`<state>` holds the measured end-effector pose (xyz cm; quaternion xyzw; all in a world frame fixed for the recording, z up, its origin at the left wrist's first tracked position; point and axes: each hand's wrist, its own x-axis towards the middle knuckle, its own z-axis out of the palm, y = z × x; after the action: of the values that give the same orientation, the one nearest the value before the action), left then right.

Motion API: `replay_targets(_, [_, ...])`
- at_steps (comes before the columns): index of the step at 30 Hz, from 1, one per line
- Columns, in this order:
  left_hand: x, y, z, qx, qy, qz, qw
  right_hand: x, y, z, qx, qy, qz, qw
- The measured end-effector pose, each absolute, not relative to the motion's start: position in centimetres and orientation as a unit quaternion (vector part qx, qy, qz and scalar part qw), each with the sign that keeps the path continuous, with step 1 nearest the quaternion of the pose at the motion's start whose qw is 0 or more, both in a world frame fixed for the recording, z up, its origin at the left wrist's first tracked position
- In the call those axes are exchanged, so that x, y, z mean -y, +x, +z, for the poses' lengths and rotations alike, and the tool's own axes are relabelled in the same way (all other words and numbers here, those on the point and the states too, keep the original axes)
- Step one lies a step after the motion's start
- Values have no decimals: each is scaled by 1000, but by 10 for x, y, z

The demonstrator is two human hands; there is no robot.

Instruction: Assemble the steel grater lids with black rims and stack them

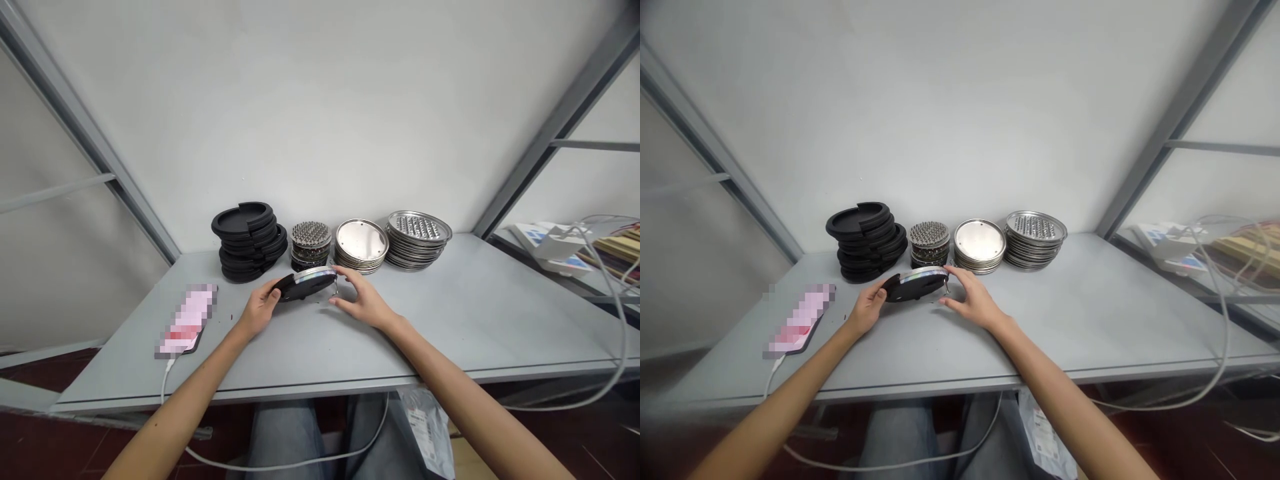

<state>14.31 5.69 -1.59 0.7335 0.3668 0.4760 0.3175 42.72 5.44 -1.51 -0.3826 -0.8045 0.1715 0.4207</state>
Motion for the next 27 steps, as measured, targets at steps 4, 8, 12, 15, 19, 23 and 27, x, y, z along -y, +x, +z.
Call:
replay_targets(4, [-58, 144, -17, -357, 719, 473, 364, -56, 426, -18, 793, -382, 186, 437])
replay_targets(8, [-55, 145, -13, -354, 732, 460, 357, -56, 425, -20, 774, -397, 164, 465])
replay_targets(12, [-52, 145, -10, -352, 745, 447, 346, -56, 425, -20, 773, -398, 158, 468])
replay_targets(15, [-50, 145, -10, -347, 770, 436, 312, -56, 426, -19, 776, -397, 152, 467])
replay_targets(19, [-46, 145, -11, -321, 817, 408, 252, -54, 427, -16, 788, -397, 152, 445])
replay_targets(23, [-45, 147, -13, -320, 811, 434, 227, -52, 426, -15, 794, -401, 152, 431])
replay_targets(27, [-47, 146, -16, -344, 791, 474, 179, -53, 425, -17, 801, -406, 156, 412])
